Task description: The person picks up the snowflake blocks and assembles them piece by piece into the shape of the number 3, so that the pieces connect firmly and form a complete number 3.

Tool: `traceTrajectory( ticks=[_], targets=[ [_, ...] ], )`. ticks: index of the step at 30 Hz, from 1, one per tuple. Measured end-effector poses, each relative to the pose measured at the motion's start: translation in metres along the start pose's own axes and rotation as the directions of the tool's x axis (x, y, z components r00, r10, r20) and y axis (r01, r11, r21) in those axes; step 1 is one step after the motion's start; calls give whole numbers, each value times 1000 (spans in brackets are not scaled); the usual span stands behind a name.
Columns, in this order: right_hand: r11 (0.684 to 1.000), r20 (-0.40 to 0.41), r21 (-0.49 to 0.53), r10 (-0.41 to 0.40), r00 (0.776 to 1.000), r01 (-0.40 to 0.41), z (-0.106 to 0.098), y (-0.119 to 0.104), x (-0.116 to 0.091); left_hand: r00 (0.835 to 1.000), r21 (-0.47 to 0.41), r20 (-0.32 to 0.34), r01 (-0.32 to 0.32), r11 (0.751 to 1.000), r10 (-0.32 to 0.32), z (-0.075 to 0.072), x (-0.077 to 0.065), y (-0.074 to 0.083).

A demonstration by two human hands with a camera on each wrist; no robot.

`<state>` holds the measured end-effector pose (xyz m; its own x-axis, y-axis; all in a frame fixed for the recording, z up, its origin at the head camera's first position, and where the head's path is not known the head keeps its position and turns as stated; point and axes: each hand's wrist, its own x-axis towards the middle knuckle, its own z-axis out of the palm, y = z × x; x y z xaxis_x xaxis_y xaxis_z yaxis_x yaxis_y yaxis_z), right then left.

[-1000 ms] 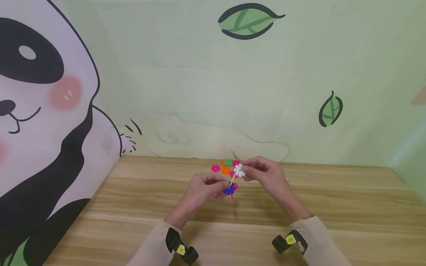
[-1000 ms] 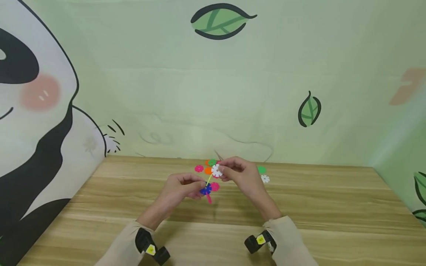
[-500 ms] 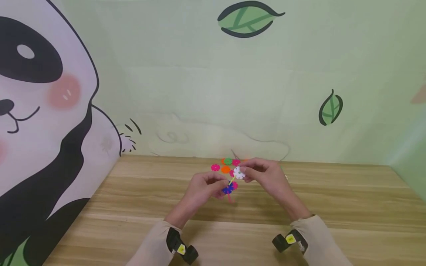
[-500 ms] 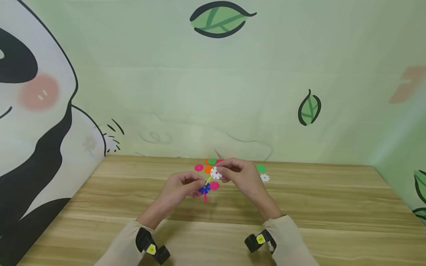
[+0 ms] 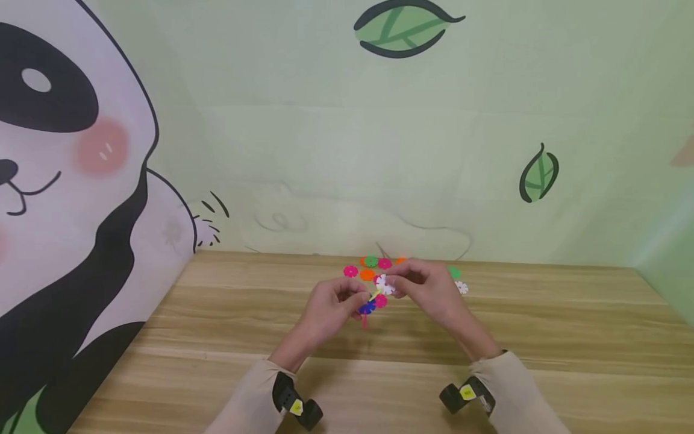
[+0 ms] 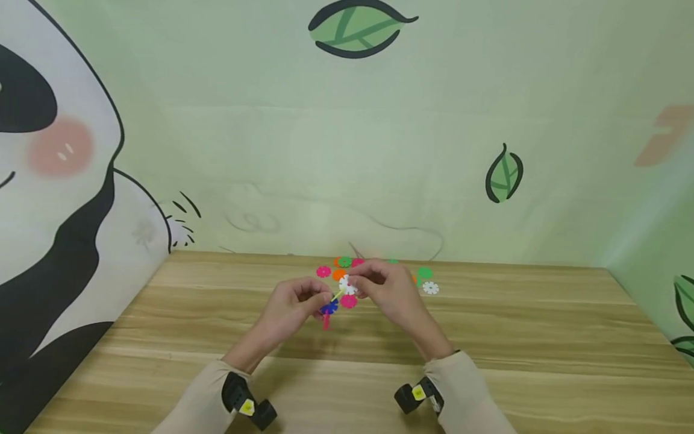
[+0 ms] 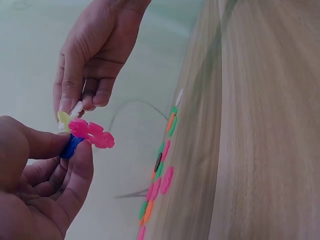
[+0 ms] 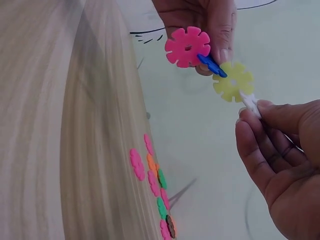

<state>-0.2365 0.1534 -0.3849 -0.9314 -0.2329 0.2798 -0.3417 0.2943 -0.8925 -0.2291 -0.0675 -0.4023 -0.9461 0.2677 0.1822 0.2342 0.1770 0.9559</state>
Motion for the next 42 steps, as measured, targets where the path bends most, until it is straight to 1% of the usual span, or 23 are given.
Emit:
traceTrajectory(
  ticks=[3, 7, 11, 16, 18, 21, 24, 28, 33, 37, 42],
  targets=[
    [1000, -3, -4, 8, 1000, -8, 2, 0, 0, 1000, 12, 1, -4, 1000, 4, -1, 0, 0],
    [999, -14, -20, 30, 999, -31, 3, -1, 0, 1000, 1, 1, 14, 1000, -14, -1, 1, -1],
    [999, 1, -20, 49, 999, -49, 1, 1, 0, 999, -59, 16, 44, 997, -43, -1, 1, -1],
    [999, 70, 36, 16, 997, -19, -3, 3, 1, 996, -139, 59, 77, 987, -69, -2, 2, -3],
    [999, 84, 48, 18, 996, -22, -3, 3, 2, 995, -151, 66, 80, 985, -71, -2, 2, -5],
    [998, 75, 47, 47, 996, -51, -2, 4, 2, 995, -152, 69, 88, 984, -79, -3, 2, -6],
    [995, 54, 56, 80, 995, -83, -1, 4, 3, 994, -141, 59, 101, 985, -93, -3, 2, -6],
    [994, 54, 71, 80, 995, -83, 3, 4, 3, 994, -143, 25, 105, 984, -102, -2, 2, -6],
    [993, 61, 83, 75, 995, -80, 6, 3, 1, 995, -195, -21, 89, 977, -95, 0, 4, -8],
    [991, 57, 91, 89, 994, -94, 10, 3, 1, 995, -219, -36, 80, 972, -90, 1, 4, -8],
    [988, 73, 105, 107, 992, -114, 10, 4, 0, 995, -198, -46, 81, 977, -92, 0, 3, -9]
  ],
)
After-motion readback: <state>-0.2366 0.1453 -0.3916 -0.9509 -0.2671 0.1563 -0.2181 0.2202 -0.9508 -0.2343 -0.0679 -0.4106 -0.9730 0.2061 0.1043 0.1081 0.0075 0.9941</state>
